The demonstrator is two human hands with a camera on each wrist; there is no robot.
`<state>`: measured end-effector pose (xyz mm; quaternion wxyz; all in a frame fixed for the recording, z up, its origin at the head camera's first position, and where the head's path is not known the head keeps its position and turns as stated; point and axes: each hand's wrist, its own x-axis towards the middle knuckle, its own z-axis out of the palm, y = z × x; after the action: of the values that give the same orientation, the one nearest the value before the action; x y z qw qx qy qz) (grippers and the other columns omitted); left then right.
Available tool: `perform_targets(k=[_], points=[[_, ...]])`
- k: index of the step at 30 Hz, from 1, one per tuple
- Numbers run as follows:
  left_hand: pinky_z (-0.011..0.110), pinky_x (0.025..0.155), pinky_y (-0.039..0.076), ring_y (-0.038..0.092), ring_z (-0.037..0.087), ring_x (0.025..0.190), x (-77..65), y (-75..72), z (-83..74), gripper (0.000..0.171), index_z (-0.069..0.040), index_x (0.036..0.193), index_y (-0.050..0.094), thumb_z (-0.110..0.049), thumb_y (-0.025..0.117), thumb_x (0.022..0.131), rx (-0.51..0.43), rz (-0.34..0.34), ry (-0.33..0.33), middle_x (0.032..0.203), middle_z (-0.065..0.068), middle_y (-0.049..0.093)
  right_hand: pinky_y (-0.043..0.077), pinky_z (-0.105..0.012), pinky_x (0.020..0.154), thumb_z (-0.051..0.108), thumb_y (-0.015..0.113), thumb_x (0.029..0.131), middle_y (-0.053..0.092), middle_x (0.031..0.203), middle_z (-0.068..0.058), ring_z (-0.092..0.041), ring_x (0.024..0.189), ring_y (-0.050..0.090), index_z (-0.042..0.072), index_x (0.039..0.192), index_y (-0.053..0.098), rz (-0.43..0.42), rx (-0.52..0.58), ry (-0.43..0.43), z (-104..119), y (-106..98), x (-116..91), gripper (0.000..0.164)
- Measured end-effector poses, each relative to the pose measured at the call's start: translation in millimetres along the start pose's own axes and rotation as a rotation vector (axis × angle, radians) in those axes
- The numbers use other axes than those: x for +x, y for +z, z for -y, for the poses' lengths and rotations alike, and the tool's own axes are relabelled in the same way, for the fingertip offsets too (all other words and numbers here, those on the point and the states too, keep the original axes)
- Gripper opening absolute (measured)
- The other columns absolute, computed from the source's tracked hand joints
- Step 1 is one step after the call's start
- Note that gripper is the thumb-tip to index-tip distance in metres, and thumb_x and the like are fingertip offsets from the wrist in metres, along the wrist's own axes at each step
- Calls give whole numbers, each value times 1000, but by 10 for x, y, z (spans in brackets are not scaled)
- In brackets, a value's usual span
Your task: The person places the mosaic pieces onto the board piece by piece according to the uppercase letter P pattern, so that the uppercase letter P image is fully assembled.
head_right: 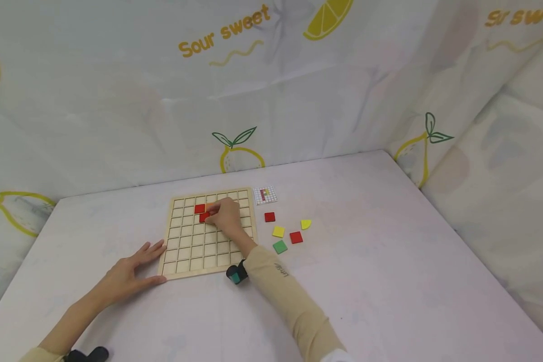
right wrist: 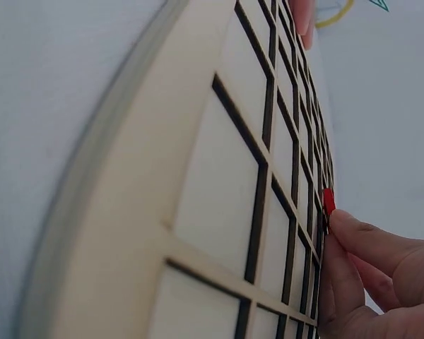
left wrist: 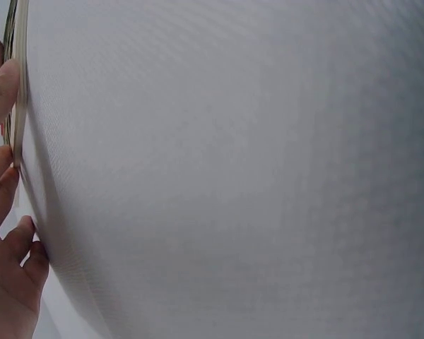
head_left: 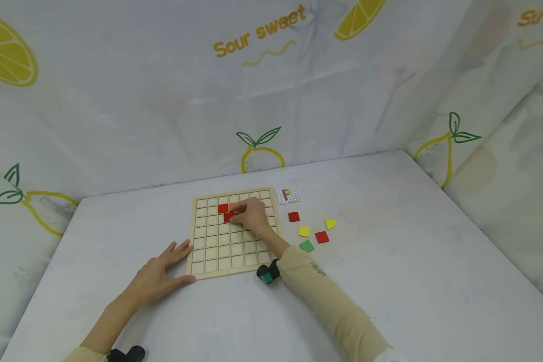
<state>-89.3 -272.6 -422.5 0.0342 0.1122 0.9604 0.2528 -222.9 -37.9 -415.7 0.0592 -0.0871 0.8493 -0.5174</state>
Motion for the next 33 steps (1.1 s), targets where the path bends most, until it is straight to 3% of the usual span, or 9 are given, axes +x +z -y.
perform_targets(k=[6, 13, 23, 26, 29, 33], points=[[73, 93, 32, 32, 44, 136, 3, 4, 22, 79, -11, 141, 49, -48, 75, 77, -3, 6, -6, 148, 7, 41, 53, -29, 80, -1, 80, 74, 72, 80, -12, -21, 74, 69, -3, 91, 73, -14, 28, -8, 30, -8, -22, 18], [73, 92, 32, 32, 44, 136, -1, 12, 27, 78, -10, 141, 49, -47, 75, 77, -6, 2, -2, 148, 6, 41, 51, -33, 88, 1, 80, 75, 72, 76, -12, -21, 69, 70, -3, 86, 73, -17, -27, -55, 47, 7, -11, 14], [72, 92, 33, 31, 44, 136, 3, 15, 25, 77, -12, 141, 49, -47, 75, 78, -18, 2, 4, 149, 6, 40, 33, -42, 107, 5, 81, 75, 71, 68, -9, -20, 73, 68, 1, 77, 74, -31, -88, -90, 89, 66, -13, 8], [72, 92, 33, 31, 44, 136, 6, 18, 27, 77, -12, 141, 49, -47, 75, 78, -18, 2, 9, 149, 5, 40, 45, -40, 97, 2, 79, 75, 72, 72, -11, -22, 70, 69, -2, 79, 74, -13, -34, -79, 100, 67, -16, 8], [72, 92, 33, 31, 44, 136, 5, 13, 25, 77, -12, 141, 49, -47, 75, 78, -13, 2, 7, 149, 5, 40, 43, -40, 99, 2, 78, 77, 72, 75, -12, -22, 71, 70, -3, 84, 74, -3, -27, -90, 80, 25, -14, 9], [72, 92, 33, 31, 44, 136, -2, -3, 18, 77, -11, 141, 48, -47, 74, 78, -5, 8, 4, 149, 6, 40, 50, -33, 91, 2, 75, 81, 73, 84, -13, -21, 78, 70, -3, 95, 73, 26, 20, -85, 5, -155, -38, 15]])
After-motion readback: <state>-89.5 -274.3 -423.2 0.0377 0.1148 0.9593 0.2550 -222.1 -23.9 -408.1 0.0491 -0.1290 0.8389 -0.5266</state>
